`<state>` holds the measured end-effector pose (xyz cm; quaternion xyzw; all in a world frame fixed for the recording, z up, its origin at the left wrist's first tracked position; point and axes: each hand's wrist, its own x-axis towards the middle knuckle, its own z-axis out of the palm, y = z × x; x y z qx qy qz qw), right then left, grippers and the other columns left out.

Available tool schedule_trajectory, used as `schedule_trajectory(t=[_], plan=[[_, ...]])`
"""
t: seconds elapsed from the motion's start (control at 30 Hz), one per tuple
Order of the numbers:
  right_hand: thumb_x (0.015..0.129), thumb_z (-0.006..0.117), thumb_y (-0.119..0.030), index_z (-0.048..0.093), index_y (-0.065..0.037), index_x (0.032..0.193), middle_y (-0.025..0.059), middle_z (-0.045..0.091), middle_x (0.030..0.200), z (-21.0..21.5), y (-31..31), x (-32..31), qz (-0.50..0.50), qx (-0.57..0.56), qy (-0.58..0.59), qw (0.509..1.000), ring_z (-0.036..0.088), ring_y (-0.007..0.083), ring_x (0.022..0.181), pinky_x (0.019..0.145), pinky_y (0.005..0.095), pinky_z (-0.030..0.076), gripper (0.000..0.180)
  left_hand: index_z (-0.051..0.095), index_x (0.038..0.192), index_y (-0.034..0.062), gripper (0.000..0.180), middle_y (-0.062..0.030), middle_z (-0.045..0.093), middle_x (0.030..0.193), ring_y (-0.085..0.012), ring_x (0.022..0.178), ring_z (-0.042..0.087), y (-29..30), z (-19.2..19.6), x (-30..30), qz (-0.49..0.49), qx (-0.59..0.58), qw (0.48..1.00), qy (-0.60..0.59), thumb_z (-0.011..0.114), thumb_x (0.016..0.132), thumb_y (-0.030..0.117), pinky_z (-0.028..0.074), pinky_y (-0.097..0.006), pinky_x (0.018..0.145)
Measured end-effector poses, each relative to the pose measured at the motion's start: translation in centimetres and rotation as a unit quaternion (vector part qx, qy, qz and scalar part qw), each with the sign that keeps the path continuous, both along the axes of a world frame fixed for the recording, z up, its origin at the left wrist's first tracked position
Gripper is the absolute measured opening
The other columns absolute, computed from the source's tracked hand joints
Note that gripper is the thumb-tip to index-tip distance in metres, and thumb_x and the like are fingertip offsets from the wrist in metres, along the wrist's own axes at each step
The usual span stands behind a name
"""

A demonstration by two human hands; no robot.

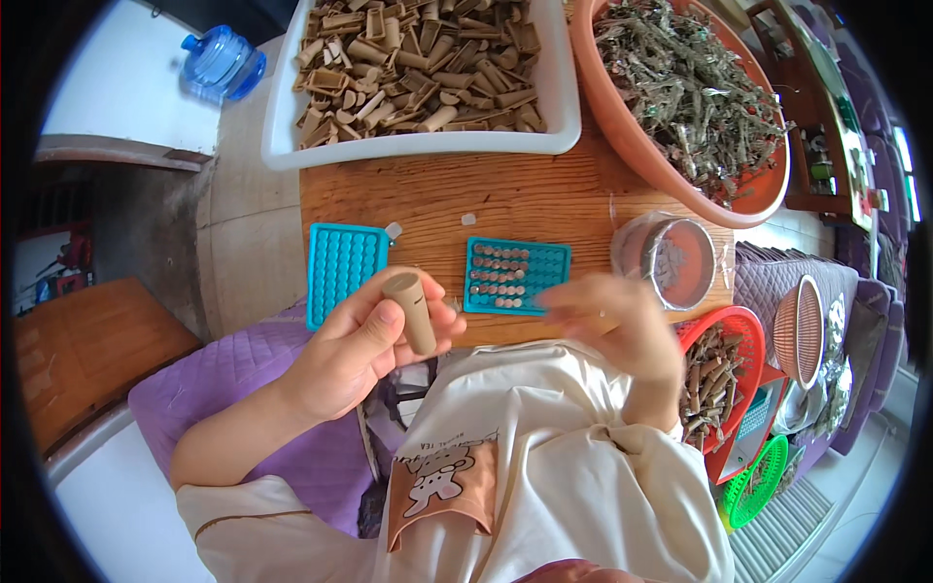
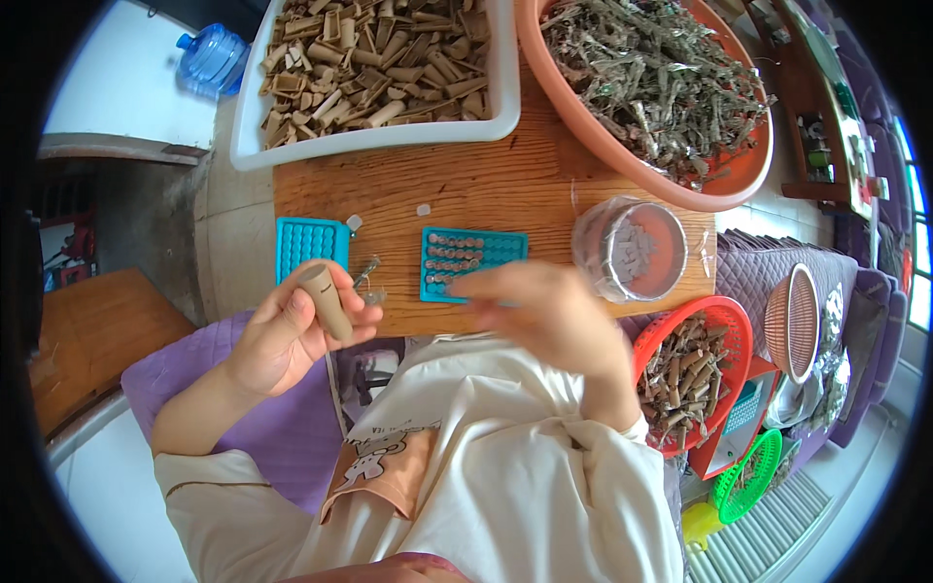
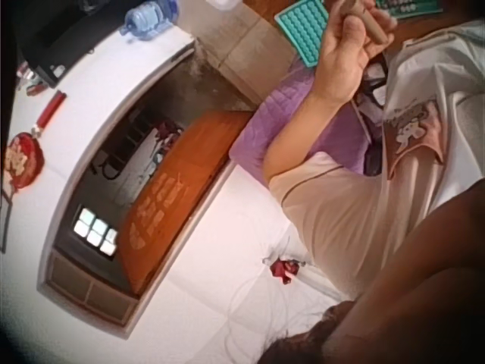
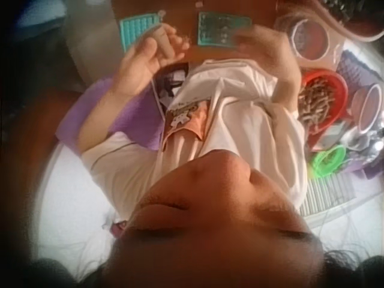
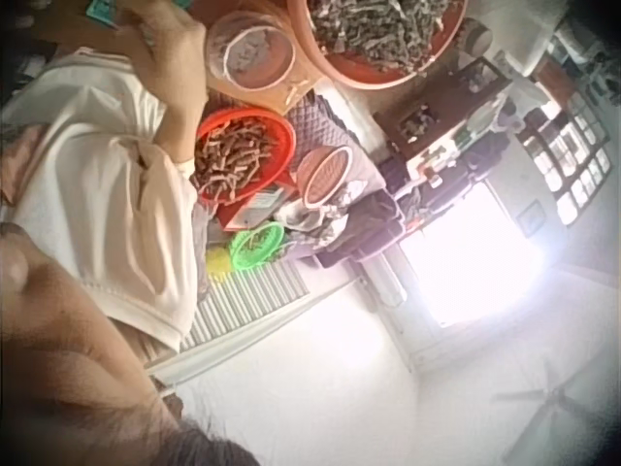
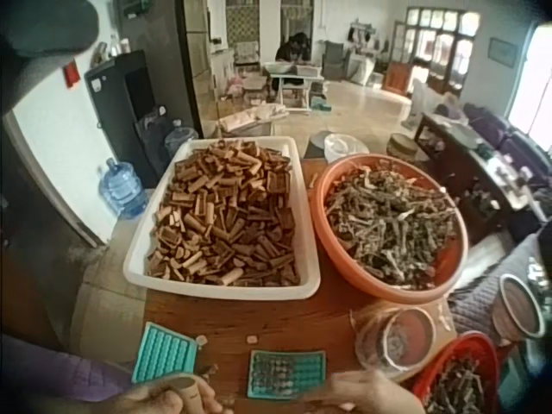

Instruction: The person assembles small cylindrical wooden pieces with metal components, inserting them into a teal silicone mold. They repeatedly pick up wooden pieces from a white tray, attach metal parts, and place the assembled units into the mold's cavities.

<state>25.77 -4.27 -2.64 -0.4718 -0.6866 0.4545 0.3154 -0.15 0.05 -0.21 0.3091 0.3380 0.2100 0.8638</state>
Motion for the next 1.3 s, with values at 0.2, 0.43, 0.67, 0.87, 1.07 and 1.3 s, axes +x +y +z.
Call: schedule_trajectory(t=[0.2, 0.43, 0.67, 0.87, 1.07, 1.3], plan=[[0.071, 0.051, 0.002, 0.058, 0.000, 0.089, 0.0104, 0.060, 0.079, -3.4, -1.4, 11.1, -0.306, -0.078, -0.206, 0.926, 0.058, 0.0167, 0.069, 0.064, 0.0289, 0.046, 0.020, 0.040, 0.111, 0.0086, 0.038, -0.0064, 0.050, 0.102, -0.0206, 0.094, 0.055, 0.1, 0.0, 0.4, -0.026, -0.031, 0.998, 0.052, 0.044, 0.086, 0.036, 0.048, -0.034, 0.075], [0.070, 0.054, -0.010, 0.058, 0.000, 0.088, 0.0206, 0.058, 0.084, -8.1, -1.2, 12.4, -0.231, -0.046, -0.417, 0.878, 0.055, 0.0342, 0.080, 0.071, 0.0393, 0.043, 0.021, 0.040, 0.114, 0.0084, 0.033, -0.0064, 0.050, 0.103, -0.0173, 0.094, 0.053, 0.4, -0.4, 0.2, -0.028, -0.019, 0.996, 0.088, 0.040, 0.089, 0.031, 0.045, -0.030, 0.076], [0.070, 0.055, -0.010, 0.059, 0.002, 0.081, 0.0211, 0.058, 0.078, -10.2, -0.9, 12.9, -0.208, -0.046, -0.401, 0.891, 0.056, 0.0359, 0.072, 0.068, 0.0405, 0.044, 0.017, 0.041, 0.113, 0.0089, 0.032, -0.0060, 0.051, 0.101, -0.0161, 0.092, 0.053, 0.1, -0.3, 0.5, -0.045, -0.017, 0.991, 0.121, 0.040, 0.089, 0.031, 0.045, -0.029, 0.075], [0.071, 0.058, -0.007, 0.059, 0.004, 0.084, 0.0125, 0.057, 0.070, -7.6, -1.8, 13.2, -0.306, -0.079, -0.235, 0.919, 0.056, 0.0197, 0.062, 0.060, 0.0292, 0.044, 0.017, 0.041, 0.113, 0.0097, 0.033, -0.0054, 0.051, 0.101, -0.0167, 0.092, 0.053, 0.3, -0.7, 0.5, -0.019, -0.066, 0.992, 0.107, 0.039, 0.089, 0.032, 0.044, -0.030, 0.075], [0.082, 0.050, -0.006, 0.058, 0.004, 0.092, 0.0000, 0.056, 0.076, -5.7, -3.1, 13.4, -0.378, -0.184, 0.065, 0.905, 0.047, 0.0046, 0.063, 0.057, 0.0177, 0.037, 0.016, 0.042, 0.113, 0.0097, 0.033, -0.0052, 0.052, 0.102, -0.0170, 0.093, 0.053, 0.0, -0.9, 0.3, -0.024, -0.077, 0.991, 0.109, 0.039, 0.089, 0.032, 0.043, -0.031, 0.075], [0.078, 0.051, -0.002, 0.057, 0.003, 0.094, -0.0007, 0.052, 0.074, -4.8, -3.6, 11.9, -0.400, -0.092, 0.175, 0.895, 0.044, 0.0037, 0.059, 0.053, 0.0160, 0.034, 0.018, 0.042, 0.113, 0.0099, 0.034, -0.0060, 0.051, 0.107, -0.0204, 0.096, 0.054, 0.1, -0.8, 0.3, -0.016, -0.125, 0.989, 0.076, 0.040, 0.088, 0.033, 0.049, -0.030, 0.070]])
